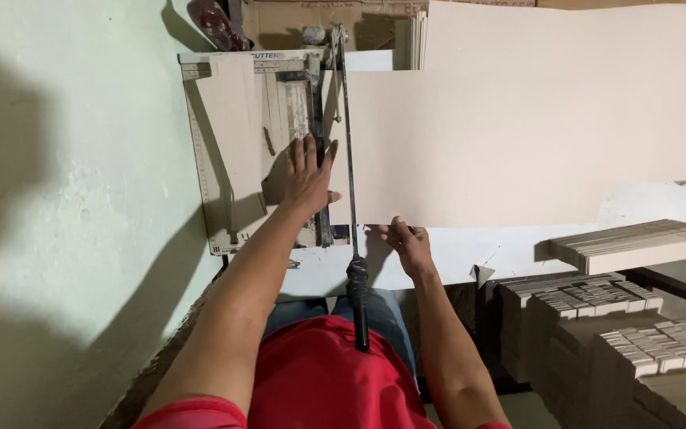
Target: Manually cutting sheets of paper into strips using a lever-operated paper cutter in a production environment.
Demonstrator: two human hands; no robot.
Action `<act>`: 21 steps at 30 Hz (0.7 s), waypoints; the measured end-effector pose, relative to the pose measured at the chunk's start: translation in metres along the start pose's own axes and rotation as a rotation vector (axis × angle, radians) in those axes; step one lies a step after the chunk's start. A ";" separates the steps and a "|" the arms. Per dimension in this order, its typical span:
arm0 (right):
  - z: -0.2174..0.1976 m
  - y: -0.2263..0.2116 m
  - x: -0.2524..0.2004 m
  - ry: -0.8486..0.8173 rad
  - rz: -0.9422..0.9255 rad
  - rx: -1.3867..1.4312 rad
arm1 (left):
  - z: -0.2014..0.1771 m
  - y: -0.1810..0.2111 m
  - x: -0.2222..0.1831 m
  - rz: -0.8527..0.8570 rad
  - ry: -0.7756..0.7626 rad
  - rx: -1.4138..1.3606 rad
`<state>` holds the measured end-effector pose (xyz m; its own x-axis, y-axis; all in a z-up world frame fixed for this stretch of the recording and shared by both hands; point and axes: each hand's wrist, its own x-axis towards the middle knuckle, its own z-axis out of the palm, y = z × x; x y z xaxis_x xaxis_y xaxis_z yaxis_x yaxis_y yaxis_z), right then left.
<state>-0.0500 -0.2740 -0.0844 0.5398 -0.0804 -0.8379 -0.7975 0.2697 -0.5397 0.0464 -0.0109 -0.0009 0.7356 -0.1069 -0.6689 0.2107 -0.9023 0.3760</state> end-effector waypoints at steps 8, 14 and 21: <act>-0.004 -0.016 0.000 -0.154 0.217 -0.736 | 0.022 0.010 0.026 -0.146 -0.052 0.239; 0.114 -0.135 -0.208 -0.182 -0.041 -1.274 | 0.023 0.008 0.033 -0.162 -0.109 0.301; 0.077 0.037 -0.146 -0.091 -0.329 -1.459 | 0.038 0.001 0.041 -0.153 -0.086 0.299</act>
<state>-0.1380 -0.1786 0.0244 0.7143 0.1274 -0.6881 -0.1714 -0.9215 -0.3485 0.0525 -0.0320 -0.0518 0.6507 0.0157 -0.7592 0.1070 -0.9917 0.0712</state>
